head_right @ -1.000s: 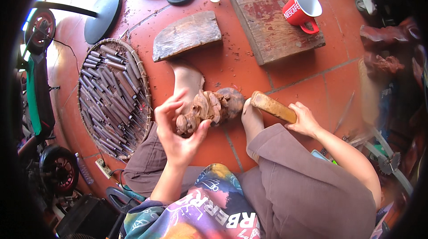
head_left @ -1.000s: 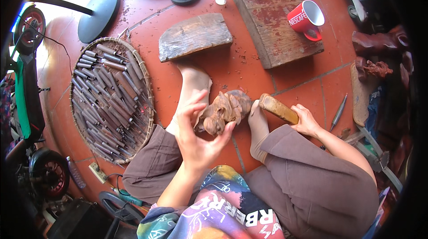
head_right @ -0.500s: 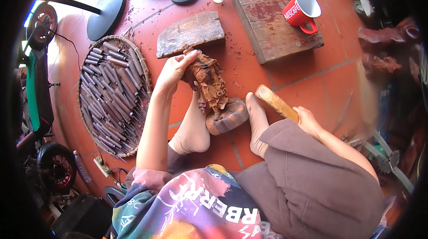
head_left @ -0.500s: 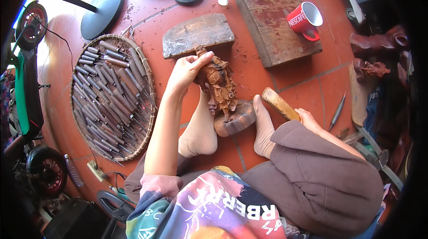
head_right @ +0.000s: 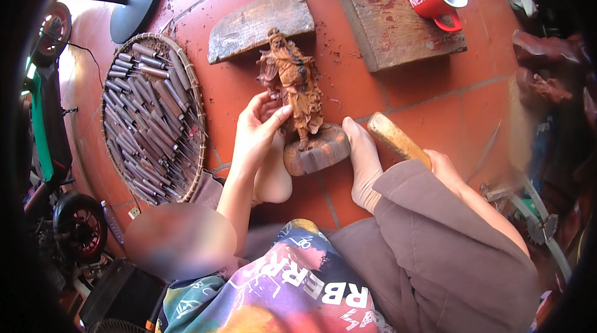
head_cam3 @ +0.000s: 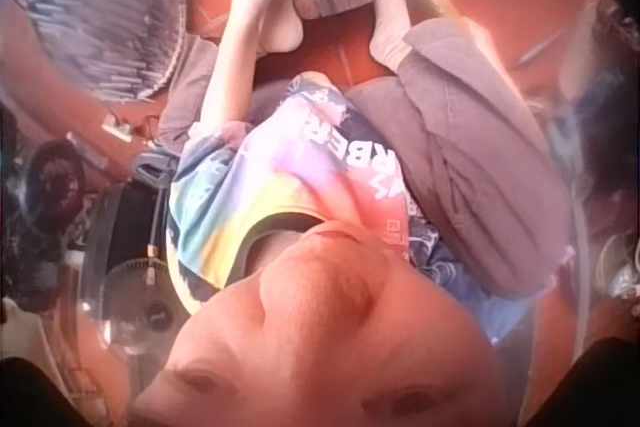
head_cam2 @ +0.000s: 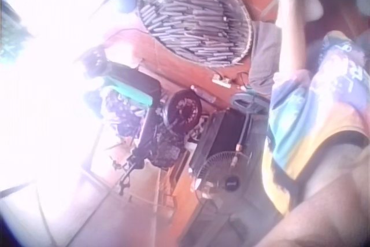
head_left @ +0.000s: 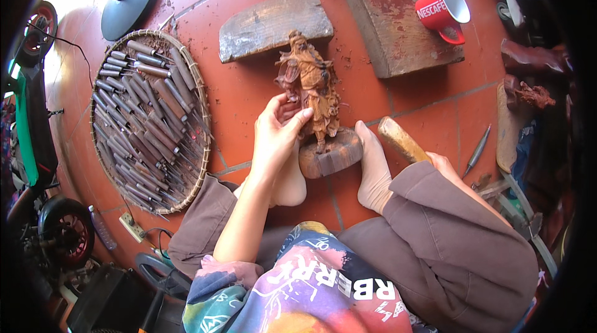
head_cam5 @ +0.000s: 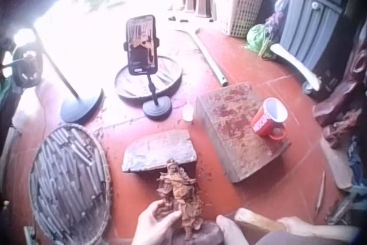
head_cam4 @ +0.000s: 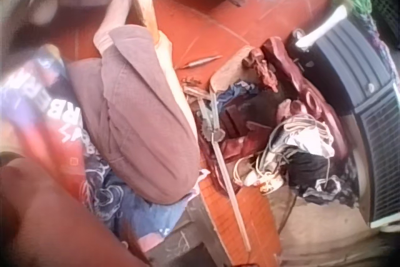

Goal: The person carves a wooden figurine using a chisel and mallet. They hold the wood between their feet and repeatedly strike the chisel to shape the piece, occasionally switching tools from a nearby basket.

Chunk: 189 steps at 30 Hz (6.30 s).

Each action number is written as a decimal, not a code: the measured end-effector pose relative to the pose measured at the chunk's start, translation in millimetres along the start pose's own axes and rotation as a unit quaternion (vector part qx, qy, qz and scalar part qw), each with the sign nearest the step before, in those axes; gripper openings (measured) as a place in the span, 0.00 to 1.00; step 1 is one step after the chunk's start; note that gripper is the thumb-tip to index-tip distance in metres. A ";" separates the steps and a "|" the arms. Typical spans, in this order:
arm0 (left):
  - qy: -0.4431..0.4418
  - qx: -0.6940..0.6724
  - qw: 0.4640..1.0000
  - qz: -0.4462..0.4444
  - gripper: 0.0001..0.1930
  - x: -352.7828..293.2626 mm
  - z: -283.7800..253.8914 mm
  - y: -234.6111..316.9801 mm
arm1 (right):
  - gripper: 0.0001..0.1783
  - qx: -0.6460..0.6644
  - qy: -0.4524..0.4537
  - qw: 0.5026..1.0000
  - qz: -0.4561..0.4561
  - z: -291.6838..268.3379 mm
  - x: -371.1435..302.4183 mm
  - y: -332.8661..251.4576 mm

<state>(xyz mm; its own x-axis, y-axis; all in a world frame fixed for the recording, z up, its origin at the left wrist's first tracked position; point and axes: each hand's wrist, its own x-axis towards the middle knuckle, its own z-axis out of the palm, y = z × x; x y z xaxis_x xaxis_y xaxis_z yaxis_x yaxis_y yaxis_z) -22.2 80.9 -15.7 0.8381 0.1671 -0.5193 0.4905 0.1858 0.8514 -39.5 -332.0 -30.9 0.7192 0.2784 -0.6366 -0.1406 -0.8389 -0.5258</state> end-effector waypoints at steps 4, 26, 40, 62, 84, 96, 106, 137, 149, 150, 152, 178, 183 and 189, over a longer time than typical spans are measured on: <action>-0.017 0.056 0.998 -0.031 0.14 12.6 -10.9 -1.0 | 0.21 0.035 0.003 0.999 0.023 -18.0 -0.6 -21.2; -0.021 0.115 0.990 0.080 0.19 33.3 -14.3 -18.9 | 0.22 -0.335 -0.137 0.901 -0.238 -114.6 -43.7 -228.0; 0.051 0.341 0.847 0.404 0.19 3.1 9.1 1.0 | 0.23 -0.322 -0.256 0.892 -0.185 -86.3 -33.7 -222.1; 0.060 -0.060 0.987 0.136 0.37 59.5 2.3 -22.5 | 0.23 -0.325 -0.237 0.894 -0.196 -78.9 -35.8 -225.8; -0.062 0.027 0.996 0.063 0.34 68.7 14.9 22.0 | 0.21 -0.346 -0.263 0.867 -0.244 -87.8 -44.6 -210.4; -0.041 -0.037 0.995 0.087 0.19 59.7 5.4 19.8 | 0.10 -0.368 -0.237 0.861 -0.259 -79.4 -46.8 -218.8; -0.015 -0.090 0.995 0.041 0.19 52.5 3.4 17.8 | 0.23 -0.325 -0.215 0.894 -0.219 -77.8 -26.4 -208.6; 0.576 0.009 0.815 0.061 0.11 -138.3 -412.4 -46.2 | 0.14 -0.409 0.053 0.871 -0.268 -7.9 30.5 -57.9; 0.403 0.594 0.666 -0.202 0.34 9.9 -444.4 -38.6 | 0.16 -0.314 0.053 0.908 -0.271 -16.4 31.3 -67.8; 0.415 0.620 0.637 -0.193 0.33 6.6 -468.6 -39.9 | 0.17 -0.282 0.064 0.911 -0.294 -10.3 32.0 -63.2; 0.431 0.663 0.590 -0.165 0.31 13.7 -478.7 -32.6 | 0.20 -0.338 -0.002 0.920 -0.198 -20.3 15.8 -73.5; -0.167 0.294 0.847 0.410 0.17 17.1 139.5 11.7 | 0.22 0.341 0.049 0.922 0.176 -40.0 -42.5 -84.4; -0.142 0.287 0.862 0.394 0.17 15.4 136.3 15.1 | 0.20 0.290 0.054 0.941 0.167 -38.3 -41.3 -88.4; -0.142 0.209 0.902 0.350 0.12 -4.8 75.7 55.4 | 0.17 0.308 0.041 0.932 0.186 -47.6 -50.8 -100.6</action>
<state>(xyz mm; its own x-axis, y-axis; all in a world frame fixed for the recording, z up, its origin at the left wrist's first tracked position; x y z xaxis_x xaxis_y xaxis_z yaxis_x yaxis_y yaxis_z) 19.0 17.1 39.5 0.9755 -0.1647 0.1455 -0.1853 -0.2605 0.9475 -29.5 -284.1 81.2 0.5883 -0.0365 -0.8078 -0.7371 -0.4351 -0.5171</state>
